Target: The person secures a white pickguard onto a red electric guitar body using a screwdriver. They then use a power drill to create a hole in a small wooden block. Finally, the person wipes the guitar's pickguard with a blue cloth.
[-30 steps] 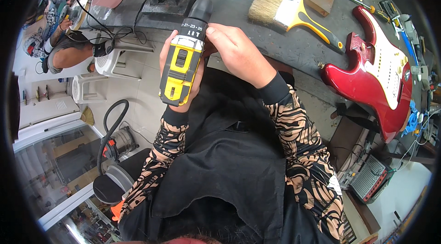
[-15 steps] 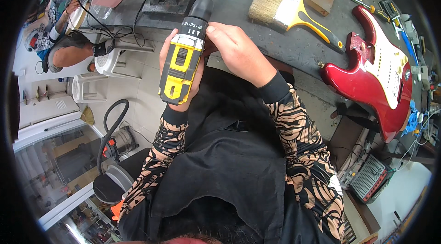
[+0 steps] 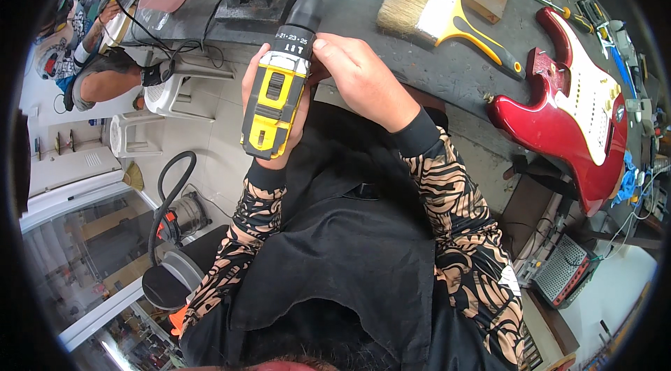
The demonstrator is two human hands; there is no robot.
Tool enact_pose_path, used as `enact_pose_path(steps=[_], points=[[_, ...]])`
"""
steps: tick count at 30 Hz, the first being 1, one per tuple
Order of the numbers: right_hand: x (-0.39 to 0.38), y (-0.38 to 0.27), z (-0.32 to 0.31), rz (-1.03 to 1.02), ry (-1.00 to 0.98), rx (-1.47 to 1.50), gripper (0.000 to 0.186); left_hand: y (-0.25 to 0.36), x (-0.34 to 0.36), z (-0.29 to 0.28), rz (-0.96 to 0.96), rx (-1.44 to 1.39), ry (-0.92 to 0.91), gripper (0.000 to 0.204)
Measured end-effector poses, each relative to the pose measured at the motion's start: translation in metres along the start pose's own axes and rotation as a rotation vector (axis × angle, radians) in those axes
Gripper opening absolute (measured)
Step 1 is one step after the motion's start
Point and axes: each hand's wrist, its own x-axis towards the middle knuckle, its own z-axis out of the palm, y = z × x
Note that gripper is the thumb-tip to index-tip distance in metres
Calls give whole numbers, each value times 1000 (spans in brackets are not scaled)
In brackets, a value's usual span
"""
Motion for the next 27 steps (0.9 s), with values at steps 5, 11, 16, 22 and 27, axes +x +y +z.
enact_pose_path(steps=[5,11,16,22,27], points=[[1,-4,2,141,-7,159,35,-1,-2,0,4,32,-7,83],[3,-4,0,163,-27,158,35,0,-2,-1,-4,15,-9,82],[-1,-6,-4,230,-44,140,39,2,-1,0,-12,13,-8,83],[-1,-9,-2,106,-12,40,34,1,-3,1,-24,17,-3,86],[-1,-13,2,45,11,58,35,0,-3,3,-17,26,16,86]])
